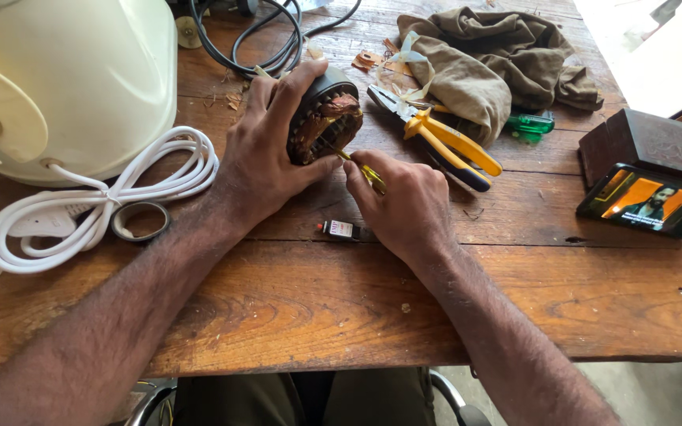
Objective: The person uses a yellow-handled screwdriver to scrape and clean the copper windings inside a cylindrical motor component. The left hand stabilizes the motor while the right hand repeatedly scrapes the interior surface. The task continues throughout the clip without completing the repair.
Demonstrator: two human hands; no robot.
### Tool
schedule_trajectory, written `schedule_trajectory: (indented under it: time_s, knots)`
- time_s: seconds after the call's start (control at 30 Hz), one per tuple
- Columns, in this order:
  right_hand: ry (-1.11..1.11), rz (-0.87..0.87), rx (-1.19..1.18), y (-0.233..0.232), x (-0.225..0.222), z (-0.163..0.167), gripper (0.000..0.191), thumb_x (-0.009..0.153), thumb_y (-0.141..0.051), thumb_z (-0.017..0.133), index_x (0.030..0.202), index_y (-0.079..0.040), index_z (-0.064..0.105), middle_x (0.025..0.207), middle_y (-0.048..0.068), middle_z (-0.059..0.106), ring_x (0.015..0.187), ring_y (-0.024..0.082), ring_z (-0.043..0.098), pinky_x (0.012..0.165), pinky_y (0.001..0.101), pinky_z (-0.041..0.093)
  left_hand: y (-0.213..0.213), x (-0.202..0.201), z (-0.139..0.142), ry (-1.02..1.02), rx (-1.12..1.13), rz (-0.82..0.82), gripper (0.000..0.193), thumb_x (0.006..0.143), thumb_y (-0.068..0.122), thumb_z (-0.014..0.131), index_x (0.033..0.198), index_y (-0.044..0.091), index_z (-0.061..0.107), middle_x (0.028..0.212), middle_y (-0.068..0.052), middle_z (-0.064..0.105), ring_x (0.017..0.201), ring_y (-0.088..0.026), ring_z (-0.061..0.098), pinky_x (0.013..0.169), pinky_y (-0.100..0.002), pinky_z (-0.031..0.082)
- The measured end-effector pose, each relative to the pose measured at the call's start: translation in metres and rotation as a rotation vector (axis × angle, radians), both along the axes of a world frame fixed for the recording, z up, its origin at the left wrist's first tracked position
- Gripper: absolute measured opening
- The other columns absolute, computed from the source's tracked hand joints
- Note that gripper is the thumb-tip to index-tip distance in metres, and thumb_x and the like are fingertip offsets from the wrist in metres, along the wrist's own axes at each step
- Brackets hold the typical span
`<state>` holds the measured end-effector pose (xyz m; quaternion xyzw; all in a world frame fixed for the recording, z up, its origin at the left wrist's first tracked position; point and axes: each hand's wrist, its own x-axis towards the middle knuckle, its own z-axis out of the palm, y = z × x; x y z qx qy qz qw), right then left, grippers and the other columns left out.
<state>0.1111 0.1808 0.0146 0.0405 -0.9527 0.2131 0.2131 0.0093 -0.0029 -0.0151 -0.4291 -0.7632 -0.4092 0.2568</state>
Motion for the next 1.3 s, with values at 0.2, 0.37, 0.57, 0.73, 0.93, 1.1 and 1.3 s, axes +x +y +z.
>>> schedule_trajectory:
  time_s: [0.2, 0.37, 0.57, 0.73, 0.93, 1.1, 1.3]
  knots:
    - [0.072, 0.019, -0.071, -0.007, -0.001, 0.0, 0.022, 0.098, -0.028, 0.07, 0.109, -0.011, 0.079, 0.083, 0.016, 0.078, 0.07, 0.025, 0.078, 0.068, 0.039, 0.061, 0.001, 0.0, 0.001, 0.003, -0.026, 0.032, 0.099, 0.083, 0.023, 0.096, 0.158, 0.024, 0.031, 0.128, -0.02, 0.048, 0.108, -0.033, 0.069, 0.082, -0.04, 0.071]
    - [0.035, 0.034, -0.068, -0.006, 0.001, -0.003, 0.024, 0.099, -0.028, 0.068, 0.111, -0.008, 0.076, 0.083, 0.016, 0.077, 0.068, 0.027, 0.077, 0.066, 0.0413, 0.059, -0.002, 0.004, 0.003, -0.017, -0.04, 0.04, 0.098, 0.084, 0.025, 0.095, 0.158, 0.025, 0.031, 0.123, -0.017, 0.051, 0.106, -0.031, 0.071, 0.083, -0.04, 0.072]
    - [0.151, 0.095, -0.033, -0.004, -0.002, -0.012, 0.023, 0.102, -0.026, 0.068, 0.11, -0.006, 0.075, 0.088, 0.018, 0.076, 0.077, 0.031, 0.076, 0.068, 0.0437, 0.057, -0.003, -0.002, 0.002, -0.018, -0.017, 0.049, 0.099, 0.083, 0.03, 0.096, 0.157, 0.025, 0.032, 0.124, -0.018, 0.054, 0.11, -0.035, 0.071, 0.081, -0.04, 0.071]
    - [0.127, 0.096, -0.035, -0.004, -0.003, -0.014, 0.022, 0.101, -0.025, 0.068, 0.11, -0.006, 0.075, 0.083, 0.017, 0.075, 0.071, 0.03, 0.075, 0.064, 0.0434, 0.056, -0.005, -0.004, -0.002, -0.052, 0.02, 0.023, 0.098, 0.085, 0.031, 0.096, 0.158, 0.025, 0.031, 0.127, -0.018, 0.055, 0.114, -0.035, 0.071, 0.084, -0.04, 0.072]
    - [0.144, 0.13, -0.028, -0.001, -0.003, -0.014, 0.023, 0.102, -0.025, 0.068, 0.113, -0.005, 0.074, 0.084, 0.016, 0.076, 0.071, 0.028, 0.076, 0.063, 0.0416, 0.057, -0.004, -0.008, -0.006, -0.042, 0.029, 0.031, 0.098, 0.087, 0.033, 0.096, 0.159, 0.026, 0.03, 0.126, -0.016, 0.058, 0.113, -0.031, 0.072, 0.083, -0.039, 0.072]
    - [0.192, 0.155, -0.018, 0.0, -0.004, -0.016, 0.023, 0.103, -0.024, 0.067, 0.114, -0.005, 0.073, 0.088, 0.016, 0.076, 0.076, 0.029, 0.076, 0.066, 0.042, 0.058, -0.004, -0.009, -0.007, -0.04, 0.036, 0.039, 0.1, 0.085, 0.035, 0.096, 0.159, 0.026, 0.03, 0.126, -0.017, 0.058, 0.113, -0.031, 0.072, 0.083, -0.039, 0.073]
    - [0.207, 0.139, -0.015, 0.0, -0.004, -0.015, 0.022, 0.102, -0.024, 0.068, 0.114, -0.006, 0.073, 0.088, 0.017, 0.076, 0.077, 0.03, 0.076, 0.066, 0.0415, 0.058, -0.003, -0.011, -0.005, -0.108, 0.031, 0.035, 0.099, 0.084, 0.035, 0.096, 0.158, 0.023, 0.031, 0.128, -0.021, 0.056, 0.112, -0.034, 0.073, 0.079, -0.039, 0.073]
